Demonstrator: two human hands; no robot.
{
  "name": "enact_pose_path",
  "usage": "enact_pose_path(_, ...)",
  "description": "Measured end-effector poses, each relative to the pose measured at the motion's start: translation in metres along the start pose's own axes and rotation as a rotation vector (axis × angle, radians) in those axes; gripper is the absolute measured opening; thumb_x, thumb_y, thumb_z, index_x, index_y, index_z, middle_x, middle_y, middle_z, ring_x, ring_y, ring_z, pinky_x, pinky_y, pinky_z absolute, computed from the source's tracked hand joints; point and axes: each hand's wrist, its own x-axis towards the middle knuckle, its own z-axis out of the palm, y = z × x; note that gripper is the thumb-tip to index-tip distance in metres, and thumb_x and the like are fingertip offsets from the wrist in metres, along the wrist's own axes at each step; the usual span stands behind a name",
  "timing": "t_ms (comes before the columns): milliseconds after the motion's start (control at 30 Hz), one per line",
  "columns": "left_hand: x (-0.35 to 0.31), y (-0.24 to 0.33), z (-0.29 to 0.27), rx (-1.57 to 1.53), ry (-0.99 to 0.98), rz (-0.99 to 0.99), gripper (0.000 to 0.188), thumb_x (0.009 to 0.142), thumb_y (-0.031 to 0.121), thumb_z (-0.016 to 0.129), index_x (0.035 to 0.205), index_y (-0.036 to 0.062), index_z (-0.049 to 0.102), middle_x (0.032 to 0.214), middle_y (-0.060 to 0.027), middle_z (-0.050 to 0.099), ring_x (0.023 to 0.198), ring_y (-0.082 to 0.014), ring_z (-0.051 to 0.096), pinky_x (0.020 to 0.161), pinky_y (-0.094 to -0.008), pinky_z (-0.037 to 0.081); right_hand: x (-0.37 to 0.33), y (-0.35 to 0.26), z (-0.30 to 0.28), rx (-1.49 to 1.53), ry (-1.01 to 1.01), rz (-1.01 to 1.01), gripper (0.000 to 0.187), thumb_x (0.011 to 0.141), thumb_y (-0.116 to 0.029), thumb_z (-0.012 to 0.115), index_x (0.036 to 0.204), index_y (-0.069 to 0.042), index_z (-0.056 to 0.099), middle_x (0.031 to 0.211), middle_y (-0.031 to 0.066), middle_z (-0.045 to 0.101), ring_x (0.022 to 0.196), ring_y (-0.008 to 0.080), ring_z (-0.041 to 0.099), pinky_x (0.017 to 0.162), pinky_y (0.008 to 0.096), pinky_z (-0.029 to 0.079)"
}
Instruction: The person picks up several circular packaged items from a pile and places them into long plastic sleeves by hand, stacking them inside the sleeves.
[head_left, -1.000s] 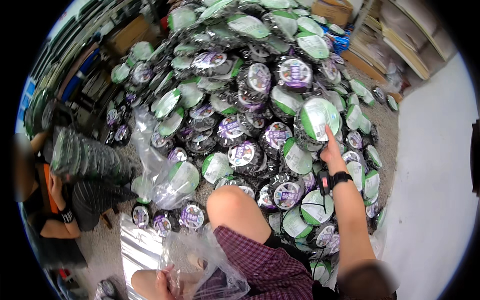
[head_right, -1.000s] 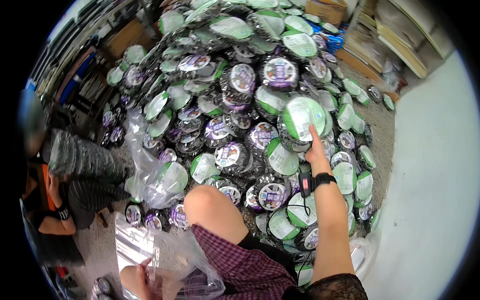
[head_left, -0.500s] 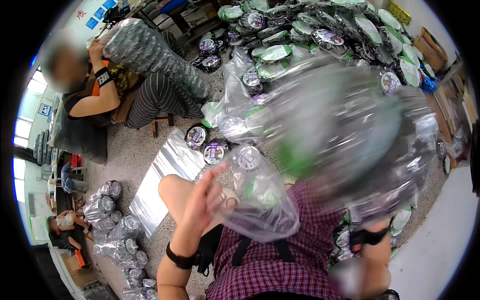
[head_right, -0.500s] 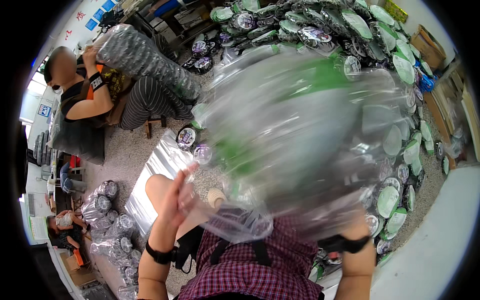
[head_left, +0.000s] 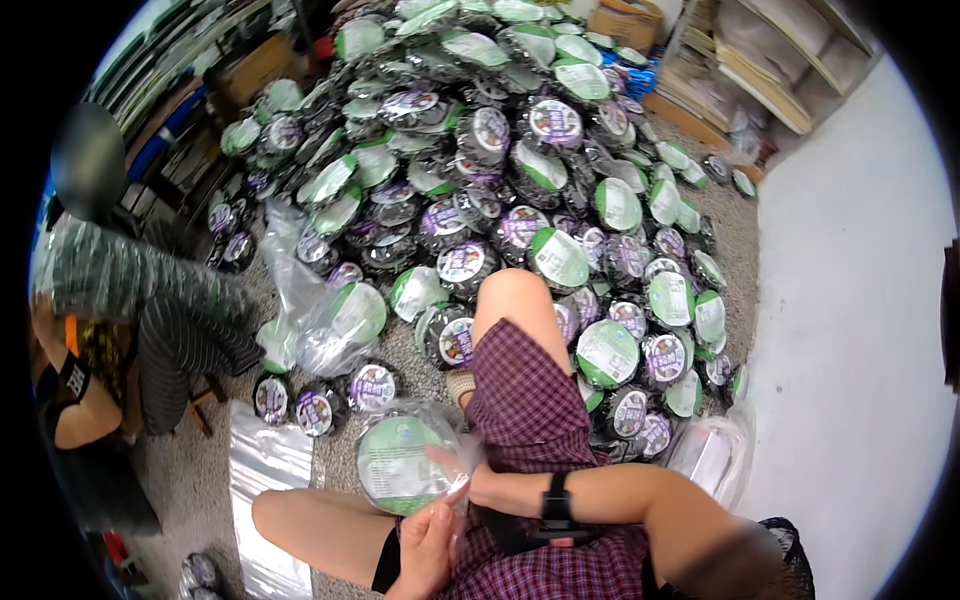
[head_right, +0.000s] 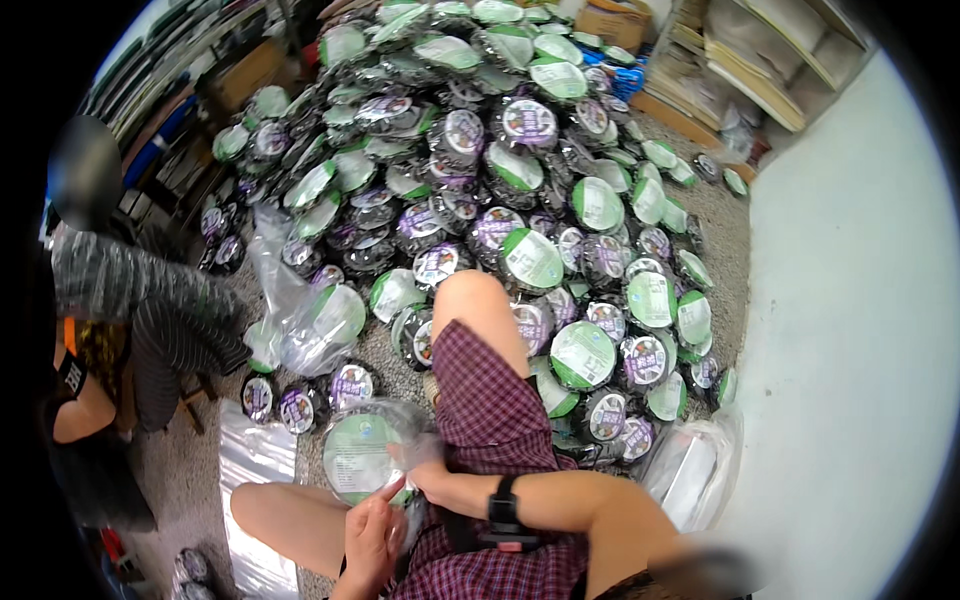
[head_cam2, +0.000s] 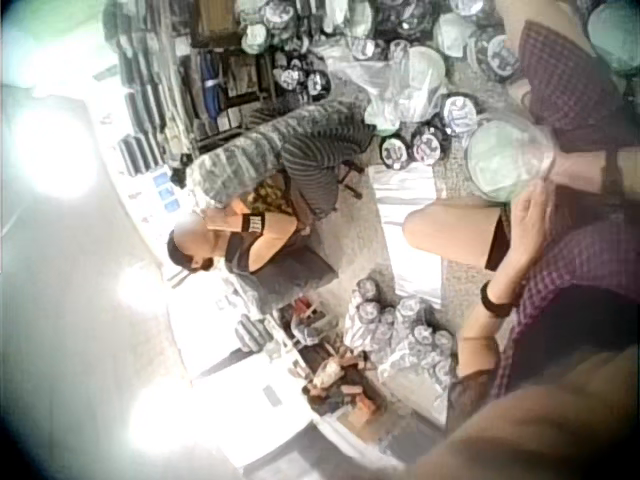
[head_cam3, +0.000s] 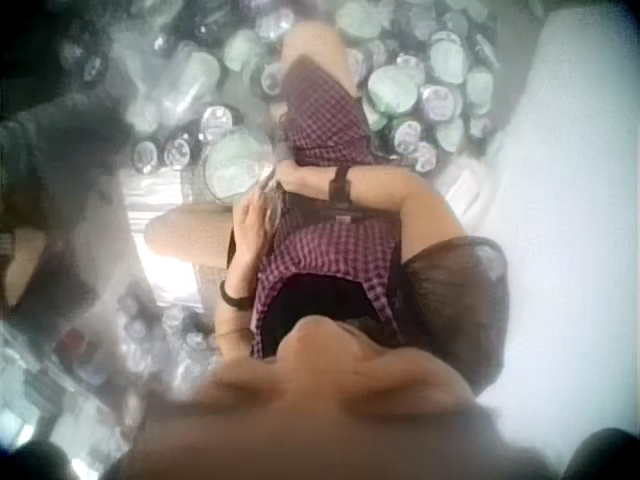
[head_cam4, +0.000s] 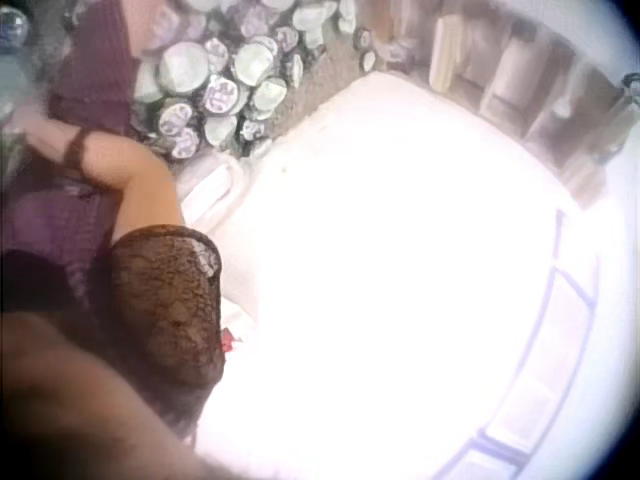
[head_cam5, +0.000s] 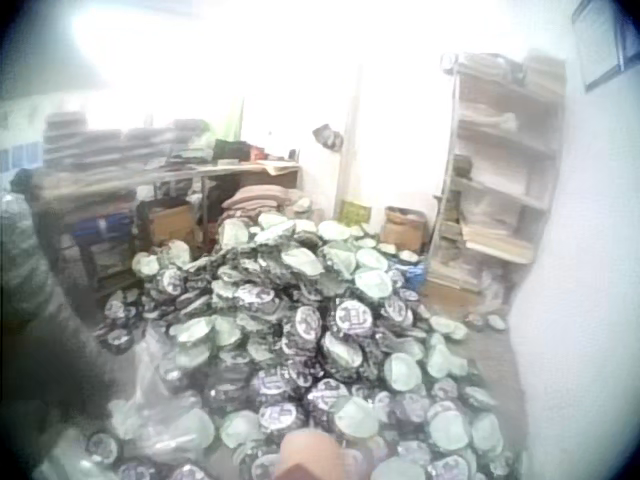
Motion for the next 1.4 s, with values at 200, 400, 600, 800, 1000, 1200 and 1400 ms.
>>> enact_pose_path(200,0.054,0.009,-0.003,0.396,0.044,0.356,0.034,0.097,0.020,0.045,0.114,-0.0047,0.061,0.061,0.0073,0.042,0.051,-0.0016,0.033,0.046,-0.0213,0.023,-0.038,-0.058,-0.020,-0.312,-0.238,-0.130,0.038,0.088,-0.019,0.062,0.118,0.000,0.052,0.107,0.0089,0.060,0.096,0.0155,0.057,0.079,0.0295,0.048)
enact_pose_path(400,0.131,-0.084,-0.106,1.337,0.126,0.058,0.020,0.089,0.015,0.054,0.091,-0.0023,0.064,0.066,-0.0197,0.060,0.058,-0.0167,0.057,0.057,-0.0332,0.044,0.017,-0.182,-0.130,-0.383,0.232,-0.291,0.035,0.087,-0.028,0.064,0.108,-0.001,0.056,0.089,0.0062,0.060,0.080,0.0153,0.057,0.072,0.0297,0.047)
enact_pose_path(600,0.154,-0.077,-0.096,1.012,0.139,-0.056,0.017,0.086,0.012,0.055,0.082,-0.0030,0.061,0.059,-0.0192,0.053,0.051,-0.0225,0.052,0.052,-0.0366,0.041,0.247,-0.171,-0.362,-0.049,0.732,-0.023,0.084,0.070,-0.051,0.075,0.123,0.009,0.050,0.121,0.0173,0.057,0.107,0.0261,0.055,0.092,0.0360,0.041)
enact_pose_path(800,0.143,-0.105,-0.143,0.943,0.231,-0.053,0.024,0.087,0.012,0.056,0.073,-0.0077,0.057,0.053,-0.0193,0.048,0.048,-0.0162,0.045,0.049,-0.0371,0.038,0.137,-0.239,-0.342,-0.533,0.069,0.231,0.071,0.069,-0.042,0.078,0.117,0.004,0.054,0.115,0.0177,0.058,0.110,0.0264,0.054,0.099,0.0365,0.038)
enact_pose_path(1000,0.161,-0.089,-0.107,0.992,0.126,-0.053,0.022,0.088,0.015,0.056,0.082,-0.0058,0.061,0.056,-0.0213,0.050,0.047,-0.0189,0.047,0.049,-0.0366,0.039,0.075,-0.167,-0.428,-1.422,0.115,0.207,0.080,0.059,-0.044,0.080,0.123,-0.009,0.048,0.138,0.0260,0.036,0.128,0.0385,0.036,0.109,0.0507,0.019)
enact_pose_path(1200,0.114,-0.044,-0.108,1.189,0.217,-0.092,0.027,0.091,0.026,0.053,0.100,0.0039,0.066,0.075,-0.0216,0.062,0.067,-0.0312,0.063,0.063,-0.0388,0.048,0.063,-0.090,-0.368,-1.492,0.246,-0.256,0.086,0.060,-0.026,0.080,0.131,-0.001,0.037,0.124,0.0240,0.044,0.115,0.0374,0.043,0.095,0.0411,0.037)
enact_pose_path(1400,0.110,-0.056,-0.076,1.313,0.153,0.023,0.032,0.093,0.041,0.045,0.113,0.0247,0.064,0.092,-0.0138,0.067,0.082,-0.0318,0.065,0.073,-0.0406,0.050,0.042,0.023,-0.454,-1.432,0.518,-0.328,0.088,0.056,-0.040,0.082,0.124,0.002,0.044,0.129,0.0213,0.038,0.124,0.0377,0.029,0.104,0.0461,0.026)
